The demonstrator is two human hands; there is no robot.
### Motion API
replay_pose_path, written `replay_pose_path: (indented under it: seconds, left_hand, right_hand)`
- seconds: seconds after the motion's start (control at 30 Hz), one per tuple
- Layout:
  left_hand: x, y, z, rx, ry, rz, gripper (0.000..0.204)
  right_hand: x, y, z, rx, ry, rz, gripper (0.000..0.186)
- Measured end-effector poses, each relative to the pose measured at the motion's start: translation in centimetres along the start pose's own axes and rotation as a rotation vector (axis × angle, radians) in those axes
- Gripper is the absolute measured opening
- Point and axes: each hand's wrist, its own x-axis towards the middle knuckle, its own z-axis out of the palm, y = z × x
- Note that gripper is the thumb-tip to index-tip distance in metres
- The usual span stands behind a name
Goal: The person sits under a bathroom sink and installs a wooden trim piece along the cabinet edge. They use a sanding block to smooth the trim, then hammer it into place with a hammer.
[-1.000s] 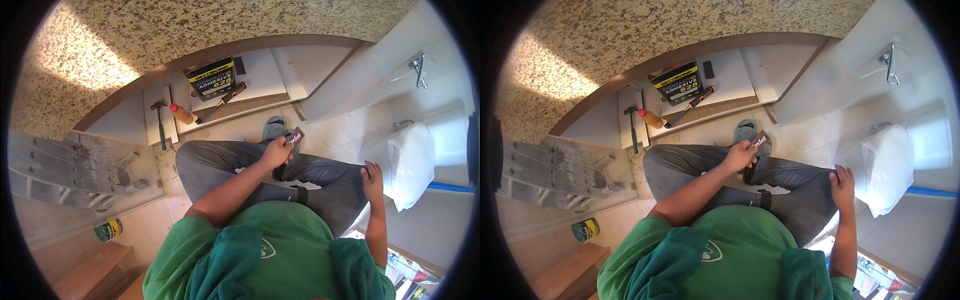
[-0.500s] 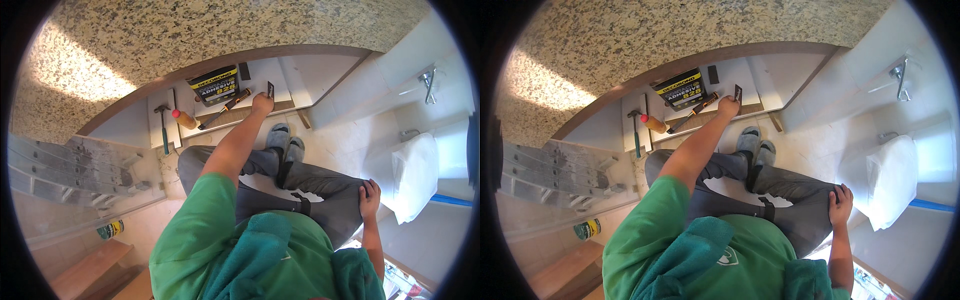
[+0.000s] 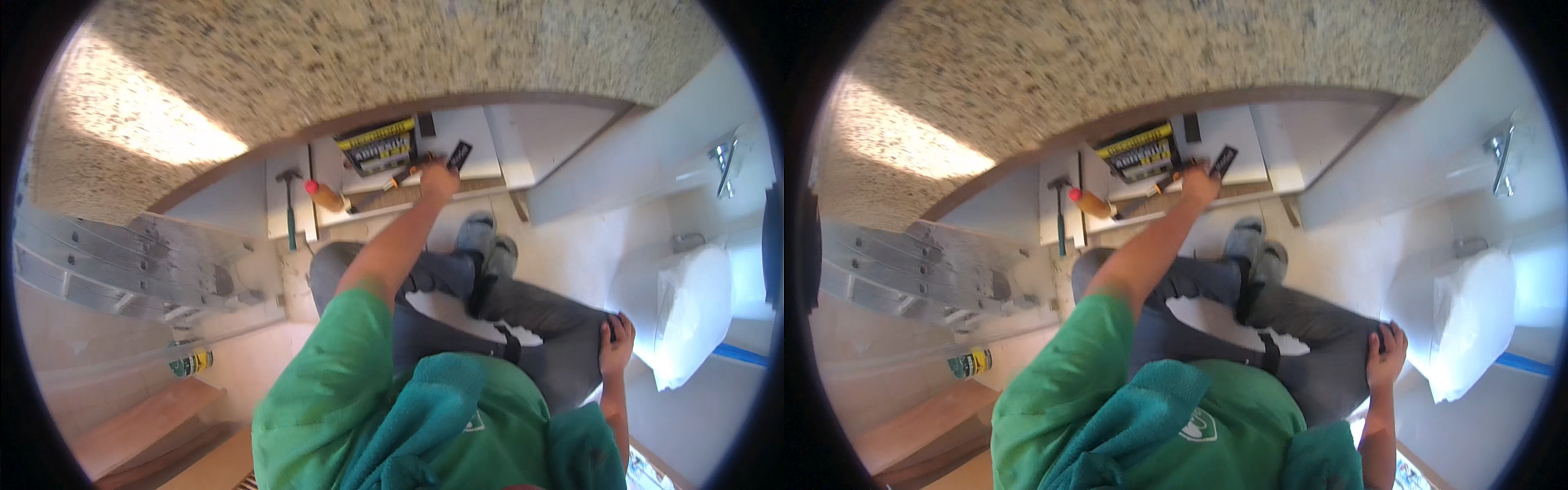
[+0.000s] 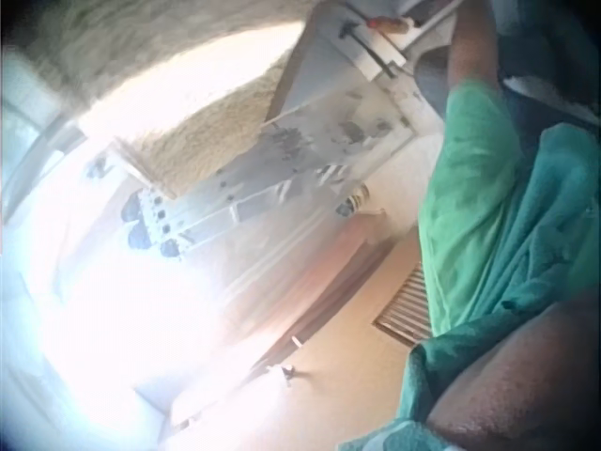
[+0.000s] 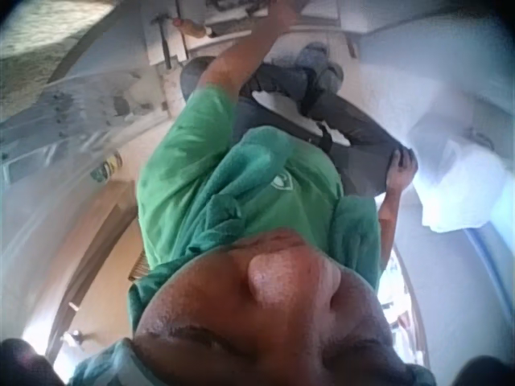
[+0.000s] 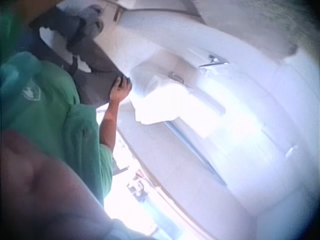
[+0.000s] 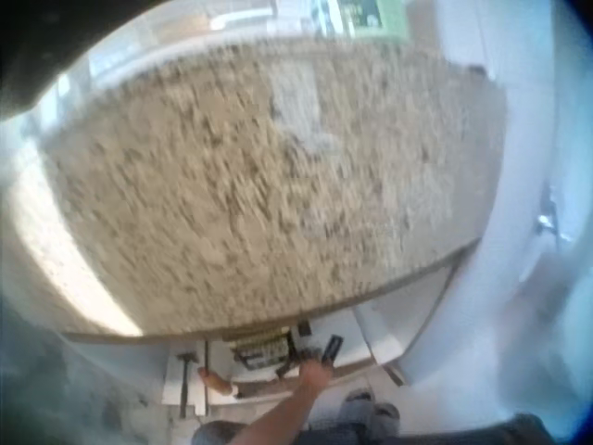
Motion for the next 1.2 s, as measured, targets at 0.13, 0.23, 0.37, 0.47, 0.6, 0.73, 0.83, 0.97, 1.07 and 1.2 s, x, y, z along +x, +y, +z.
replay_pose_path:
  seconds: [0.13, 0.23, 0.37, 0.47, 0.6, 0.73, 0.83, 0.97, 1.07, 1.2]
  left_hand:
    - [-3.0, 1.2, -0.8, -0.154, -0.199, 0.054, 0.036]
    - [-4.6, 1.3, -2.1, -0.181, -0.268, 0.041, 0.036]
    - [-6.0, 3.2, -4.7, -0.400, -0.421, 0.106, 0.043]
    - [-7.6, 6.9, -7.8, -0.433, -0.567, 0.187, 0.049]
    - [-8.4, 8.1, -8.9, -0.380, -0.579, 0.280, 0.049]
    - [-10.1, 8.3, -9.5, -0.330, -0.505, 0.331, 0.047]
    - [-12.6, 8.2, -8.7, -0.371, -0.478, 0.412, 0.044]
    - [-14.5, 6.6, -7.6, -0.249, -0.693, 0.377, 0.043]
    - [-16.2, 3.8, -6.4, -0.225, -0.783, 0.245, 0.044]
    - [-16.9, 1.5, -4.8, 0.046, -0.824, 0.261, 0.046]
  right_hand:
    - [-0.7, 1.0, 0.5, 0.024, 0.040, 0.032, 0.037]
    - [-0.1, 0.0, 0.3, 0.090, 0.081, 0.045, 0.038]
    - [-0.5, 0.1, 1.0, 0.100, 0.115, 0.049, 0.037]
    - [-1.0, 0.6, 1.0, 0.108, 0.114, 0.064, 0.038]
    - [-1.5, 1.7, 2.3, 0.088, 0.179, 0.023, 0.034]
    - [-1.7, 1.9, 2.5, 0.114, 0.150, 0.005, 0.039]
    - [-2.5, 2.6, 2.2, 0.089, 0.118, 0.011, 0.042]
    - [-1.8, 1.2, 0.6, 0.036, 0.078, -0.002, 0.041]
    - [-1.5, 0.4, 0.4, 0.071, 0.045, 0.033, 0.041]
    - [-1.7, 0.7, 0.6, 0.075, 0.029, 0.054, 0.041]
